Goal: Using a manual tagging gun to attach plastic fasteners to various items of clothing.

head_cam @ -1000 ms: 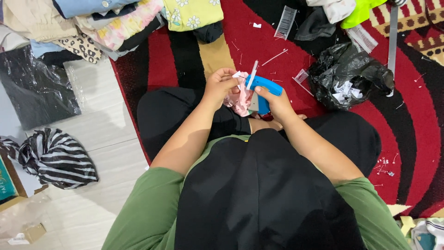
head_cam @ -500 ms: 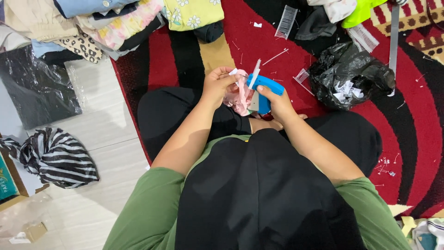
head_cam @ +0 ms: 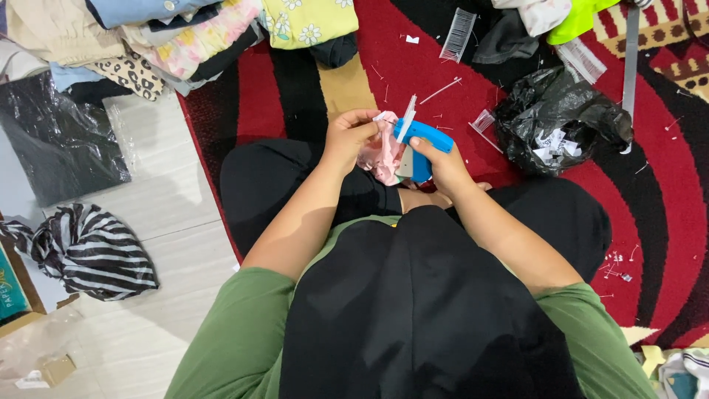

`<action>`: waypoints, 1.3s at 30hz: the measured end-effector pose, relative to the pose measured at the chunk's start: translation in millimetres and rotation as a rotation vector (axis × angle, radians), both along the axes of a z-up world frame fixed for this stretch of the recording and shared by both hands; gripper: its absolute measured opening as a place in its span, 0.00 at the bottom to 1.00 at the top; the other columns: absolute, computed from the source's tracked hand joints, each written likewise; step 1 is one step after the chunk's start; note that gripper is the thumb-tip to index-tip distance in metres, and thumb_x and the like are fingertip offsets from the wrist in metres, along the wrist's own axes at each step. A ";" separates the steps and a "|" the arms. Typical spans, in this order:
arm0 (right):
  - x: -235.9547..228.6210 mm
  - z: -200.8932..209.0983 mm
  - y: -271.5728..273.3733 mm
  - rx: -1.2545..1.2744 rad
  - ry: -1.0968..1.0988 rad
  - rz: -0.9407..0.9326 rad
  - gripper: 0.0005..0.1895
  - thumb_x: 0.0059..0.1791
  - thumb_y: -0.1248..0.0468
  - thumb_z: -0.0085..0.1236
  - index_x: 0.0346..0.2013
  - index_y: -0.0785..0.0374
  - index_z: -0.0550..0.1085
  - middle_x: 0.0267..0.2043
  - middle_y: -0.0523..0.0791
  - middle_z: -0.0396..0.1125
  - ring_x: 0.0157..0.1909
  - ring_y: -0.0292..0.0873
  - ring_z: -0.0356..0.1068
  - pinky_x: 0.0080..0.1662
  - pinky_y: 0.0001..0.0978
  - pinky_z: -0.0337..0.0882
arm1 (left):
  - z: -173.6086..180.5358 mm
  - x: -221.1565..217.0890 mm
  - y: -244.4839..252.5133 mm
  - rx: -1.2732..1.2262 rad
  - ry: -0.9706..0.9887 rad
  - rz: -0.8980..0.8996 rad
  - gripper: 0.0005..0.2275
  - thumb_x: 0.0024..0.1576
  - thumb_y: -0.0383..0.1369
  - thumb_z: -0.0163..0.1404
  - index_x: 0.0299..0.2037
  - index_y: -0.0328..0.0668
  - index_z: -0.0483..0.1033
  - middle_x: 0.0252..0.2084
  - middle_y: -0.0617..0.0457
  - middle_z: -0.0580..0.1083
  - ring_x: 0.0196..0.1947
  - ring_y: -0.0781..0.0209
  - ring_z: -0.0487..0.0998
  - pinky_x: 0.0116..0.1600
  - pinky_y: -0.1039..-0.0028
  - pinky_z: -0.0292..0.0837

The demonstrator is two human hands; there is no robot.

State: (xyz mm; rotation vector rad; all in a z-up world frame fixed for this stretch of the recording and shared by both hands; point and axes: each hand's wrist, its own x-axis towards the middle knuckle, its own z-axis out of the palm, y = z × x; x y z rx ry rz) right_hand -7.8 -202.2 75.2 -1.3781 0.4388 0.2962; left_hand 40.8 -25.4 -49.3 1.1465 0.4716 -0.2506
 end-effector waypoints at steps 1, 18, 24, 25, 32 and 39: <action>0.2 -1.1 -0.7 0.000 0.001 0.000 0.22 0.44 0.54 0.76 0.23 0.51 0.67 0.23 0.36 0.60 0.29 0.34 0.57 0.36 0.28 0.60 | -0.1 -0.5 0.3 0.000 0.001 0.000 0.13 0.46 0.20 0.67 0.41 0.33 0.83 0.29 0.52 0.75 0.22 0.66 0.79 0.28 0.80 0.81; -0.6 -14.8 -4.2 -0.036 0.018 0.013 0.21 0.45 0.53 0.77 0.26 0.54 0.70 0.26 0.37 0.63 0.30 0.35 0.62 0.37 0.28 0.63 | 7.5 -1.5 -0.6 0.027 0.035 0.043 0.13 0.46 0.21 0.68 0.41 0.29 0.82 0.31 0.49 0.78 0.26 0.64 0.81 0.34 0.77 0.85; 1.9 -25.2 -5.3 -0.049 0.040 0.019 0.20 0.45 0.52 0.78 0.28 0.54 0.71 0.27 0.38 0.64 0.31 0.36 0.62 0.38 0.29 0.64 | 6.0 0.6 1.0 -0.036 0.069 0.077 0.11 0.50 0.20 0.65 0.42 0.28 0.82 0.32 0.45 0.79 0.28 0.59 0.85 0.35 0.70 0.88; 1.9 -25.7 -5.5 -0.049 0.040 0.019 0.20 0.45 0.52 0.78 0.28 0.54 0.71 0.27 0.38 0.64 0.31 0.36 0.62 0.38 0.29 0.64 | 6.6 0.7 0.6 -0.036 0.069 0.077 0.11 0.50 0.20 0.65 0.42 0.28 0.82 0.32 0.45 0.79 0.28 0.59 0.85 0.35 0.70 0.88; 4.1 -13.4 -3.5 -0.046 0.017 0.015 0.20 0.46 0.52 0.76 0.27 0.54 0.70 0.25 0.37 0.61 0.29 0.35 0.59 0.35 0.27 0.61 | 8.6 1.8 0.5 -0.038 0.061 0.080 0.11 0.50 0.21 0.65 0.42 0.29 0.82 0.33 0.48 0.77 0.28 0.58 0.85 0.35 0.70 0.88; 3.7 -29.3 -4.9 -0.048 0.017 0.002 0.20 0.47 0.51 0.77 0.27 0.54 0.70 0.25 0.37 0.62 0.27 0.34 0.61 0.33 0.27 0.62 | 9.1 -2.2 1.2 0.035 0.024 0.044 0.10 0.51 0.22 0.63 0.42 0.29 0.82 0.33 0.50 0.76 0.28 0.60 0.85 0.35 0.73 0.87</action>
